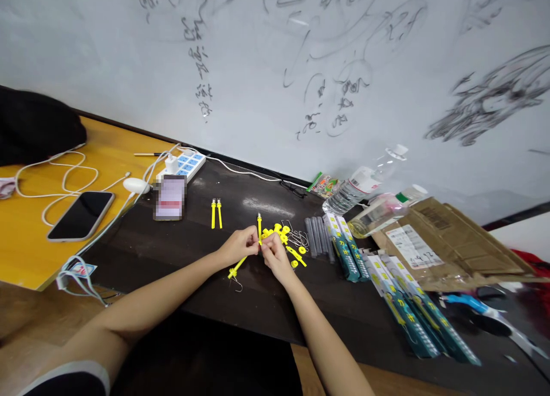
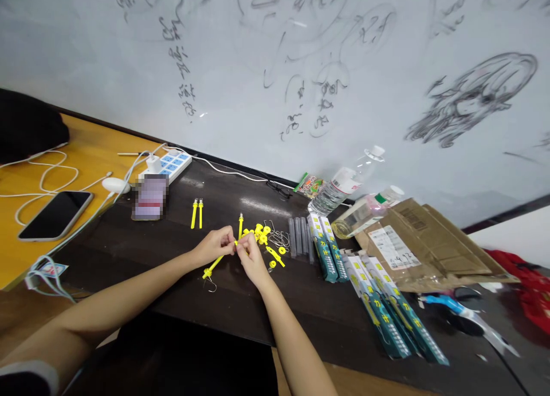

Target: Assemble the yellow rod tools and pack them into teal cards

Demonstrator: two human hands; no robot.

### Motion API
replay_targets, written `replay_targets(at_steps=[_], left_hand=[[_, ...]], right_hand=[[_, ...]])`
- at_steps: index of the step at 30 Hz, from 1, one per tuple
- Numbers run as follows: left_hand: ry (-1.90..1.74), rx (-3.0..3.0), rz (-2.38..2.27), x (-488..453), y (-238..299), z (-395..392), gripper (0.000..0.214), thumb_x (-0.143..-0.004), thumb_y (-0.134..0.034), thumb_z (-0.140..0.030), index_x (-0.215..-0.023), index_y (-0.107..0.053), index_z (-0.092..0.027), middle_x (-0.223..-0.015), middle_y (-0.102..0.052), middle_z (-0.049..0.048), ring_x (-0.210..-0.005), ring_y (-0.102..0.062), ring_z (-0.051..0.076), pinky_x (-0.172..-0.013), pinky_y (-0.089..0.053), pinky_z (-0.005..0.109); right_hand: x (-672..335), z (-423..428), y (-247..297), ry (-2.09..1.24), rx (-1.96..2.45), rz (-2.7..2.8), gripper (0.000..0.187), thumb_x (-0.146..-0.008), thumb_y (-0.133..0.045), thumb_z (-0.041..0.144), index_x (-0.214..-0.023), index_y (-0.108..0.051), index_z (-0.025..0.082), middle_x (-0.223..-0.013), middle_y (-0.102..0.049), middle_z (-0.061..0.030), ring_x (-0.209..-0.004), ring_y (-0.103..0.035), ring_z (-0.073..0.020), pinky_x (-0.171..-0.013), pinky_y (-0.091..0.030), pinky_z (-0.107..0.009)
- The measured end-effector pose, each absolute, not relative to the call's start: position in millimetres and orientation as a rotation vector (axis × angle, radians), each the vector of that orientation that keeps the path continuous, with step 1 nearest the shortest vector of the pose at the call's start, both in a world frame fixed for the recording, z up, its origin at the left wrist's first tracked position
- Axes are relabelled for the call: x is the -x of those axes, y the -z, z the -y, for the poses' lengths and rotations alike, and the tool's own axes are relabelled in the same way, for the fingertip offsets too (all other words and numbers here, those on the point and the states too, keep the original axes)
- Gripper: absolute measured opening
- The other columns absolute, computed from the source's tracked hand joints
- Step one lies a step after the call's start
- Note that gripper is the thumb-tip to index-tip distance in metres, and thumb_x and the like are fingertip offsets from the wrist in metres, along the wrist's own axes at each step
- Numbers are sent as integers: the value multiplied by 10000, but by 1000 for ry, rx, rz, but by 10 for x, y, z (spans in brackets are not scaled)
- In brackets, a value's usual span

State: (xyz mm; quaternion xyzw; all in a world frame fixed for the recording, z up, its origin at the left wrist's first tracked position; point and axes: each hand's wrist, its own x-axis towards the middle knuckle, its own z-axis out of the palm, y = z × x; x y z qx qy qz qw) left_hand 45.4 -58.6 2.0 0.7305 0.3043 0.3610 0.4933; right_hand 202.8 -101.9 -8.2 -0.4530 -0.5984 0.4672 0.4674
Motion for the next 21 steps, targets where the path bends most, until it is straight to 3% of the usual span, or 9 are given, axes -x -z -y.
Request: replay_targets(at_steps=[5,12,17,21], left_hand=[[-863,-1726,-613,-428,-24,546,165,-862,-503,-308,-804,-439,-167,-708,-622,6,-685,-632,128,-655,-486,250],[-838,-1644,-525,-437,26,514,224,-885,-496,-365,-823,-418,-165,-702,-610,12,-653,-609,115,-649,-502,266],[-819,-1588,-488,-430,39,498,250,-878,-508,-388,-830,-404,-166,-677,-611,10,-627,-611,114,-624,-499,259],[-758,-1560,-588,-436,16,496,260,-874,-496,-417,-862,-387,-181,-594,-559,-40,-497,-565,97,-484,-477,217]], right_hand=[[-2051,990,54,-1207,1070,1388,229,-845,-544,418,-855,-397,243,-640,-458,82,-384,-297,-41,-336,-237,-159],[-2092,961,60,-1197,1072,1425,219,-835,-568,382,-847,-410,232,-620,-472,86,-379,-301,-39,-353,-230,-166],[-2103,968,-4,-1114,1106,1541,180,-830,-566,348,-843,-437,224,-678,-512,53,-478,-419,-78,-449,-329,-201],[-2102,966,-20,-982,1138,1602,154,-829,-550,294,-936,-468,220,-653,-477,54,-606,-496,-122,-583,-398,-241]])
